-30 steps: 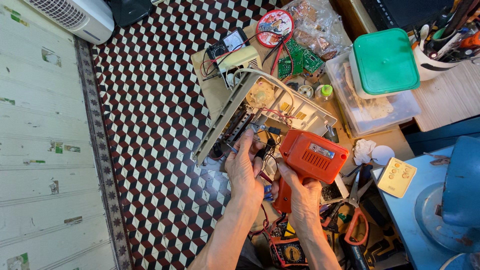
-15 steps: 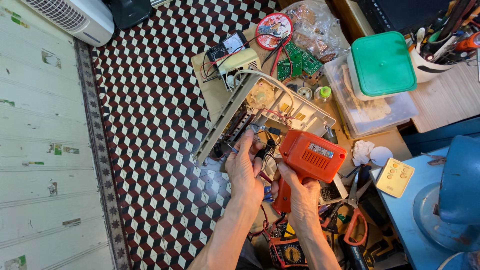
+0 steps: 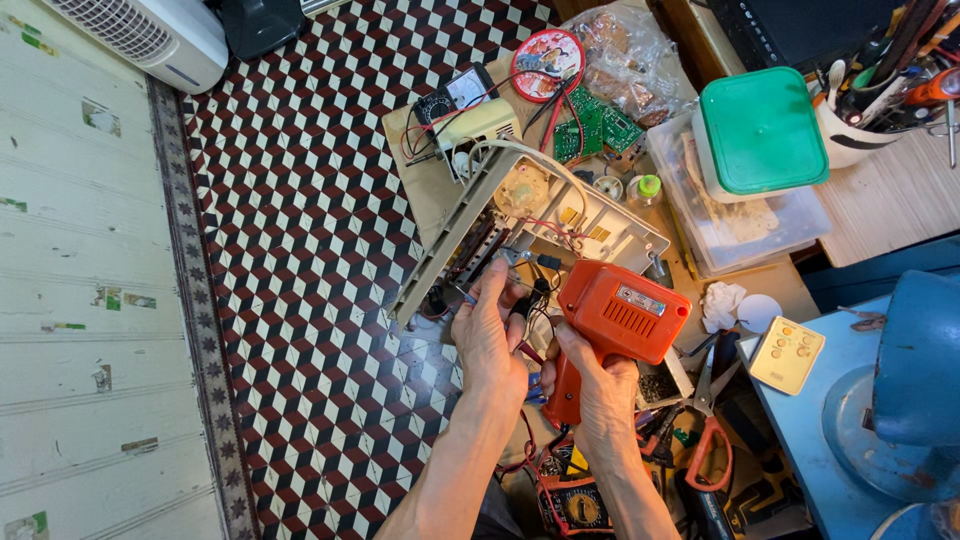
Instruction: The person works on an open electronic device on a cluttered workbench. They use a heat gun to apply heat to internal components and wires, then manipulate and adjust the wires with their hands. The person repeatedly applies heat and adjusts connections throughout the clip.
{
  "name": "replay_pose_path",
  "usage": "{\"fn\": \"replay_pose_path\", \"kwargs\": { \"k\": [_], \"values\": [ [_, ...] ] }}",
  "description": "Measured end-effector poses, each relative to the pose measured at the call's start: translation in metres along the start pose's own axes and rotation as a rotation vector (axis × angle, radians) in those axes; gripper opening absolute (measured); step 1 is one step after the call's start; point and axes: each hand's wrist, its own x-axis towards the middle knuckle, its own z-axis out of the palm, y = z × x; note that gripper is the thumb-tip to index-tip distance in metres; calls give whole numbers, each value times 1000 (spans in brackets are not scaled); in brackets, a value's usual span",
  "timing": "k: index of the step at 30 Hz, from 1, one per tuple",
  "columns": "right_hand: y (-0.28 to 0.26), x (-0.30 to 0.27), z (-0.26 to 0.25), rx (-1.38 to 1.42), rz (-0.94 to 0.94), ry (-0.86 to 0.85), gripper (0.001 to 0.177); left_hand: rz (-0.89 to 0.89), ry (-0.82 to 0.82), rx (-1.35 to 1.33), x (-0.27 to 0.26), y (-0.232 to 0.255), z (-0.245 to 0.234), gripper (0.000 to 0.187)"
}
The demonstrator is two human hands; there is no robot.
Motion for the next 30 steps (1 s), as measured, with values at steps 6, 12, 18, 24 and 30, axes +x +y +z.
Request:
{"fn": "replay_pose_path", "kwargs": {
  "k": [6, 12, 18, 24, 30],
  "values": [
    [-1, -2, 0, 12, 0, -6, 29, 4, -17, -2, -1, 0, 0, 21],
    [0, -2, 0, -16, 29, 40, 29, -9, -5, -17, -1, 2, 0, 20],
    [2, -1, -1, -20, 37, 50, 28, -21, -8, -17, -2, 3, 1, 21],
    [3, -2, -1, -17, 39, 42, 29, -21, -11, -19, -1, 4, 1, 20],
    [-3, -7, 4, 4, 7, 33, 33, -11, -20, -14, -4, 5, 3, 21]
  ]
}}
